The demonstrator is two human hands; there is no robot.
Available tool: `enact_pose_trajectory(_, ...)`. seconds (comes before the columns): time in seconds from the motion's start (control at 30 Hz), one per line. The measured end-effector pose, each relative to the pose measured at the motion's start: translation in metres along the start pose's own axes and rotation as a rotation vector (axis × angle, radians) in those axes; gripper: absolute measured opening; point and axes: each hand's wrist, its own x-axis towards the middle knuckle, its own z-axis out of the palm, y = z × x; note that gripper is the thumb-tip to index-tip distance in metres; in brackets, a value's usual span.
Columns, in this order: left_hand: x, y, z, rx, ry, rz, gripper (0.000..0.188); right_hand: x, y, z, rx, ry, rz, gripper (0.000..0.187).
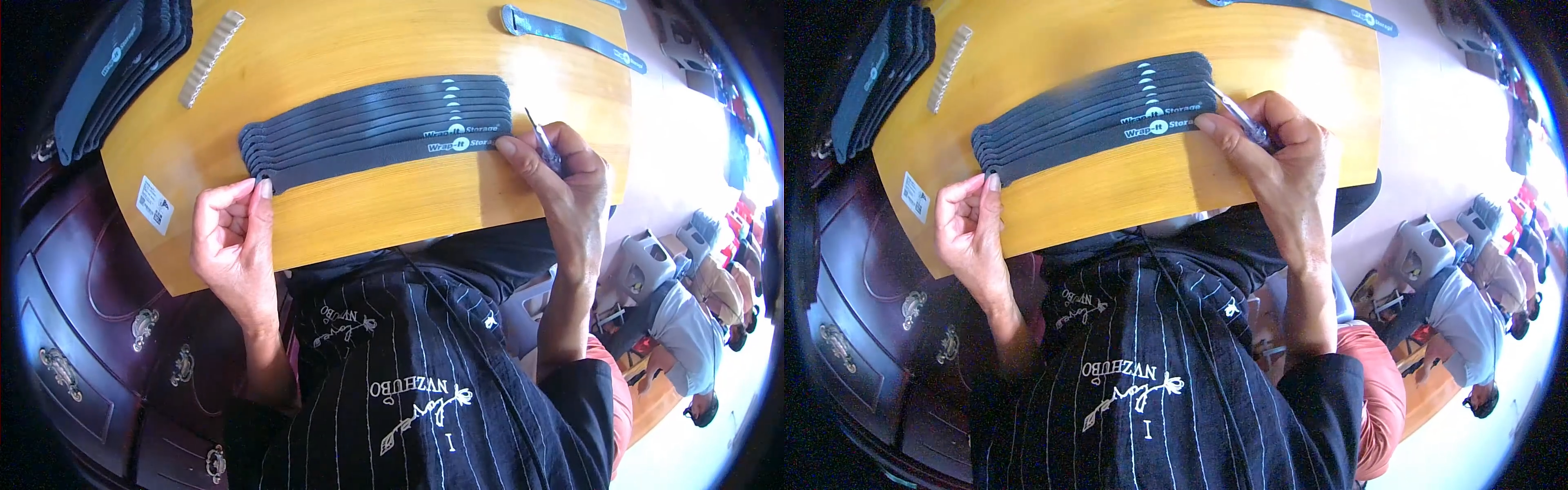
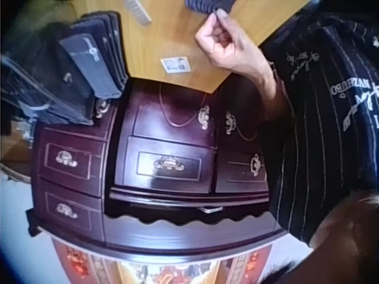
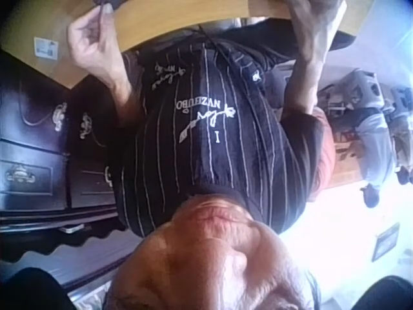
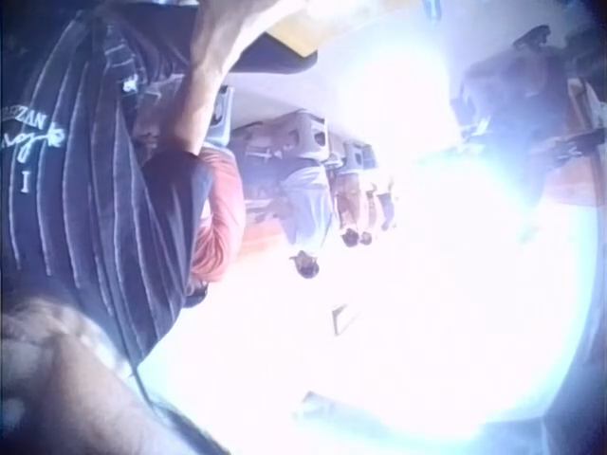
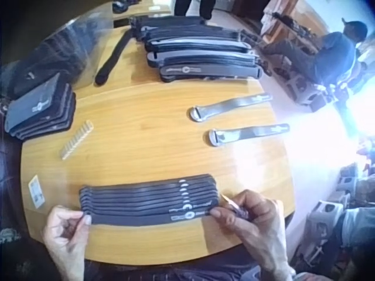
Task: Assembling small metal components or pins into silicone wrist straps using a metal tool.
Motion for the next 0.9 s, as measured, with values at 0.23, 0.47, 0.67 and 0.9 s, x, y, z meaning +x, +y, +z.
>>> enact_pose_trajectory(0.23,0.001,0.0,-0.001,0.018,-0.002,0.0,0.012,0.002,-0.001,-0.001,-0.088,-0.015,0.026,0.024)
enact_pose_trajectory(0.47,0.0,-0.002,-0.001,0.005,-0.011,-0.006,0.012,0.003,-0.002,0.003,-0.062,-0.031,0.059,0.024)
enact_pose_trajectory(0.67,0.002,0.0,-0.004,0.001,-0.011,-0.016,0.012,0.006,-0.003,0.003,-0.055,-0.051,0.07,0.02)
enact_pose_trajectory(0.9,0.004,0.003,0.0,-0.064,-0.016,-0.068,0.015,0.013,0.006,0.003,0.049,-0.06,-0.043,0.018)
